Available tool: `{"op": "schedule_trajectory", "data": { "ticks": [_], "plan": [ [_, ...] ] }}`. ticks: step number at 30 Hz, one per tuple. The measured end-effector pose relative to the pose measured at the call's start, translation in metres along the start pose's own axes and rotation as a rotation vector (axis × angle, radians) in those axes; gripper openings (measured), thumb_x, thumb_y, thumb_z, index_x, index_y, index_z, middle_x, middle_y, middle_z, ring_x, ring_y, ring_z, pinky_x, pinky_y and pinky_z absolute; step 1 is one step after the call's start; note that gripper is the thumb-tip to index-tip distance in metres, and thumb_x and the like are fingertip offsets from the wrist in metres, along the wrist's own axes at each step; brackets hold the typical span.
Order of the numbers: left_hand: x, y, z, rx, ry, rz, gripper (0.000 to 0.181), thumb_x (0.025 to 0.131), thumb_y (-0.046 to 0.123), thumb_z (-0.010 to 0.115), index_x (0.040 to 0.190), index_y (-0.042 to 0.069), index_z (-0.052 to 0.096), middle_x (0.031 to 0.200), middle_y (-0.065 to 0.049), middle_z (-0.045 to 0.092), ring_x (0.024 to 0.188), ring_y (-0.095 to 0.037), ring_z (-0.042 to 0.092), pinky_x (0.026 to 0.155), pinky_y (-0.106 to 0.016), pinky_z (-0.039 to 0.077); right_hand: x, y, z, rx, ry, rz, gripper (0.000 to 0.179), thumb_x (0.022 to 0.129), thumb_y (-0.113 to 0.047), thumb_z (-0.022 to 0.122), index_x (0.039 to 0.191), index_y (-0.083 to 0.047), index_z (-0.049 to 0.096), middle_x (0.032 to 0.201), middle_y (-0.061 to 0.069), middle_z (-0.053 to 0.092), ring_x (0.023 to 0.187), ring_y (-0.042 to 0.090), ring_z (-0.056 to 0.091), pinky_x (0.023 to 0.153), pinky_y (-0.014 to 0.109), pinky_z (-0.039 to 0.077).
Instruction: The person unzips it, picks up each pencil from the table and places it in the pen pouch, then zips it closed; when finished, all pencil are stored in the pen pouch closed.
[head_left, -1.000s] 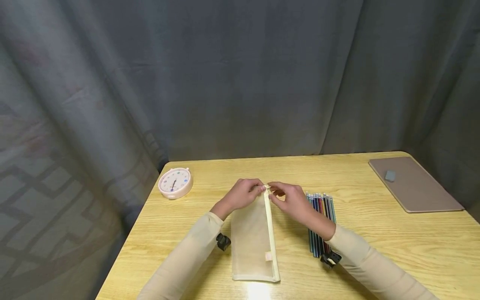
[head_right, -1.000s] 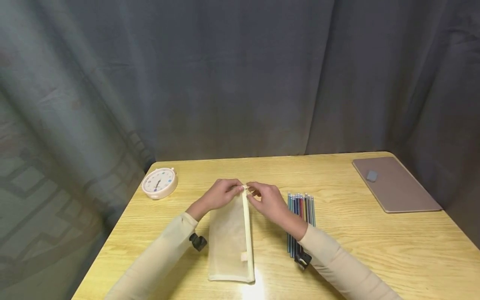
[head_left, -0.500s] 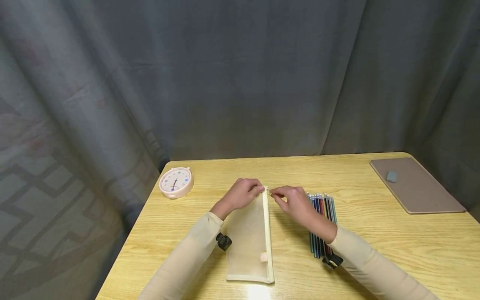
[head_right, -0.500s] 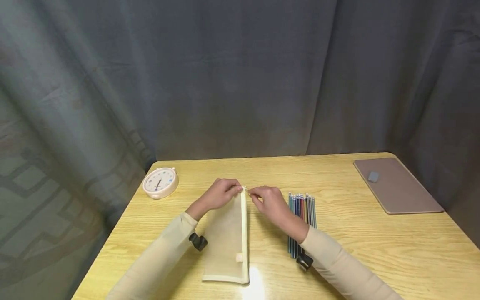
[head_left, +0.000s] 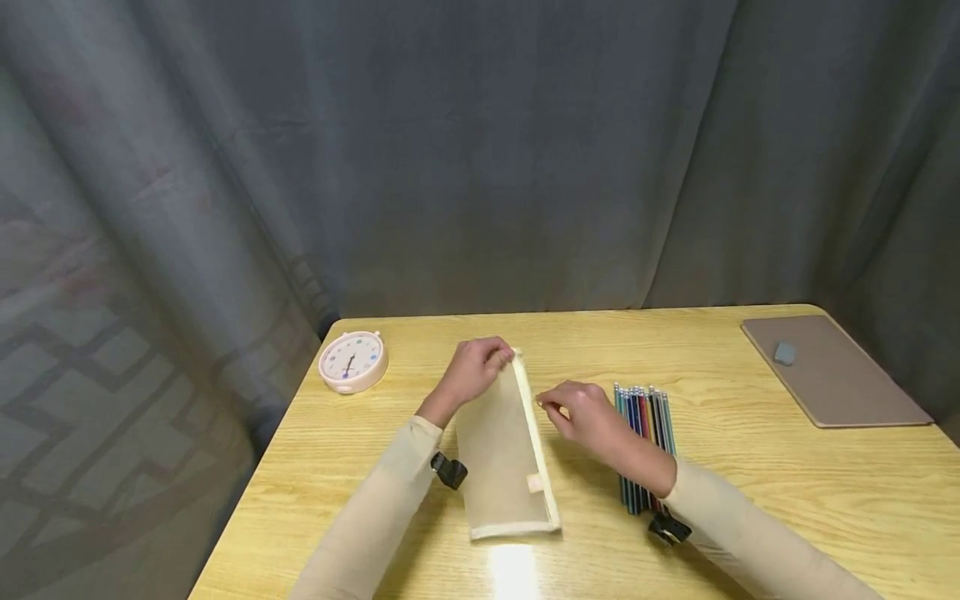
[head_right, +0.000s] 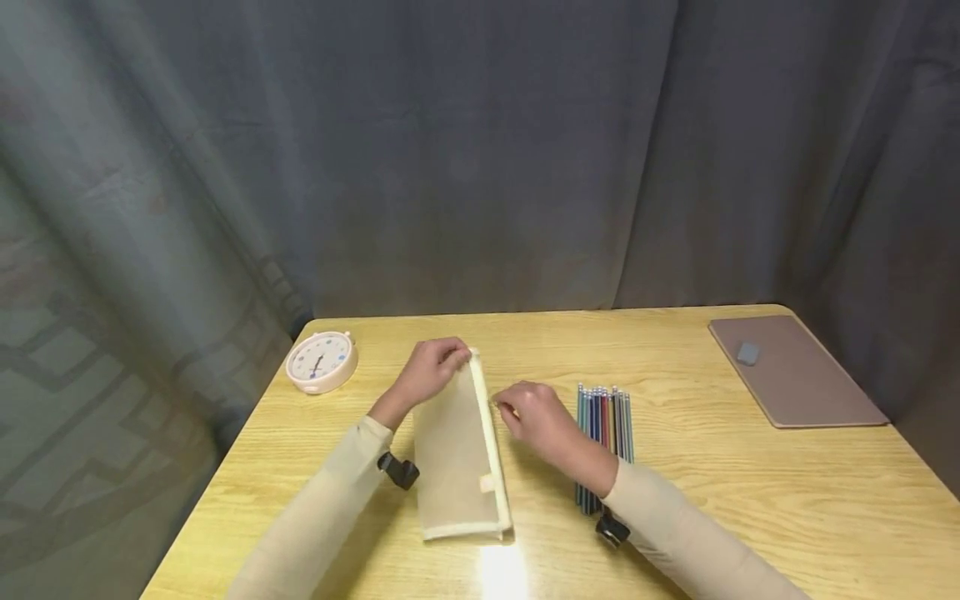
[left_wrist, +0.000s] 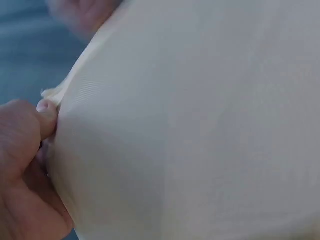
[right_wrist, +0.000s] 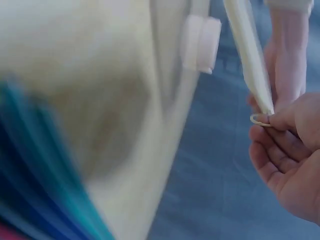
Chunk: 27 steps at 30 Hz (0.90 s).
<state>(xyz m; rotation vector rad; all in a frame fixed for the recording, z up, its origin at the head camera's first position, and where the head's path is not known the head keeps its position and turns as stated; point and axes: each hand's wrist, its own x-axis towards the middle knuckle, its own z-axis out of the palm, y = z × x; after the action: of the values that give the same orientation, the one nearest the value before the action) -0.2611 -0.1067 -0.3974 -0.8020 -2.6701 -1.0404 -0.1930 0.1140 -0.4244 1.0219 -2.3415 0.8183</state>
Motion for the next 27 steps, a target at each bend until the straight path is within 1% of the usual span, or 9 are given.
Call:
{"op": "schedule_trajectory", "data": {
  "ticks": [2,3,4,7,9,14,19,23,27],
  "plan": [
    [-0.001,-0.007,-0.008,0.004,0.083,-0.048,0.021,0.104,0.013,0.062,0.092,0.003,0.075,0.079,-0.007,0.071,0.067,-0.013,0.057,0.064,-0.028,0.051,-0.008,-0.005,-0.001,0.021,-0.026,-0.023,0.015,0.082,0.013,0.076,0.092,0.003,0.078,0.082,0.011,0.076,0.07,0.019,0.072,0.06,0.018,0.061],
    [-0.001,-0.01,-0.013,0.003,0.116,-0.074,0.02,0.104,0.012,0.063,0.091,0.003,0.074,0.078,-0.008,0.07,0.066,-0.014,0.056,0.063,-0.029,0.051,-0.012,-0.007,-0.001,0.029,-0.04,-0.029,0.015,0.081,0.013,0.076,0.091,0.002,0.078,0.081,0.011,0.076,0.069,0.018,0.071,0.06,0.016,0.059],
    [-0.002,-0.013,-0.017,0.0,0.135,-0.1,0.02,0.103,0.012,0.063,0.09,0.003,0.074,0.078,-0.008,0.069,0.065,-0.015,0.054,0.062,-0.03,0.049,-0.016,-0.008,-0.002,0.033,-0.05,-0.032,0.015,0.082,0.013,0.075,0.091,0.002,0.079,0.081,0.011,0.076,0.068,0.016,0.071,0.059,0.015,0.058],
    [-0.004,-0.019,-0.024,0.0,0.146,-0.136,0.02,0.104,0.014,0.063,0.093,0.002,0.075,0.08,-0.009,0.07,0.066,-0.016,0.054,0.061,-0.03,0.048,-0.024,-0.013,-0.006,0.044,-0.065,-0.021,0.015,0.082,0.012,0.075,0.091,0.001,0.079,0.08,0.011,0.076,0.067,0.014,0.069,0.057,0.012,0.056],
    [-0.005,-0.023,-0.026,-0.008,0.149,-0.152,0.02,0.104,0.015,0.063,0.097,0.002,0.075,0.083,-0.01,0.071,0.068,-0.017,0.055,0.062,-0.03,0.049,-0.029,-0.015,-0.009,0.045,-0.074,-0.015,0.015,0.083,0.011,0.075,0.092,0.0,0.079,0.081,0.011,0.076,0.067,0.013,0.069,0.058,0.012,0.056],
    [-0.008,-0.03,-0.025,-0.004,0.167,-0.187,0.02,0.104,0.014,0.063,0.098,0.0,0.075,0.085,-0.01,0.072,0.072,-0.018,0.058,0.065,-0.031,0.052,-0.038,-0.017,-0.013,0.06,-0.074,-0.045,0.019,0.079,0.015,0.075,0.092,0.0,0.079,0.082,0.009,0.077,0.069,0.014,0.07,0.06,0.012,0.057],
    [-0.008,-0.033,-0.024,0.004,0.19,-0.192,0.021,0.105,0.014,0.061,0.098,0.0,0.075,0.085,-0.011,0.072,0.073,-0.02,0.059,0.064,-0.032,0.052,-0.041,-0.016,-0.014,0.048,-0.045,-0.057,0.021,0.076,0.016,0.076,0.091,0.0,0.078,0.081,0.008,0.076,0.068,0.011,0.068,0.059,0.011,0.057],
    [-0.01,-0.037,-0.027,0.01,0.233,-0.223,0.021,0.105,0.014,0.062,0.099,0.0,0.075,0.083,-0.012,0.072,0.072,-0.022,0.061,0.063,-0.031,0.051,-0.046,-0.016,-0.017,0.048,-0.026,-0.074,0.022,0.075,0.016,0.076,0.09,0.0,0.078,0.078,0.006,0.075,0.066,0.008,0.066,0.056,0.008,0.053],
    [-0.012,-0.042,-0.033,-0.018,0.304,-0.24,0.019,0.103,0.011,0.063,0.099,-0.002,0.076,0.082,-0.014,0.073,0.069,-0.023,0.061,0.06,-0.03,0.05,-0.05,-0.016,-0.022,0.059,0.004,-0.09,0.024,0.073,0.019,0.076,0.089,0.0,0.078,0.078,0.005,0.075,0.066,0.008,0.066,0.056,0.005,0.051]
  ]
}}
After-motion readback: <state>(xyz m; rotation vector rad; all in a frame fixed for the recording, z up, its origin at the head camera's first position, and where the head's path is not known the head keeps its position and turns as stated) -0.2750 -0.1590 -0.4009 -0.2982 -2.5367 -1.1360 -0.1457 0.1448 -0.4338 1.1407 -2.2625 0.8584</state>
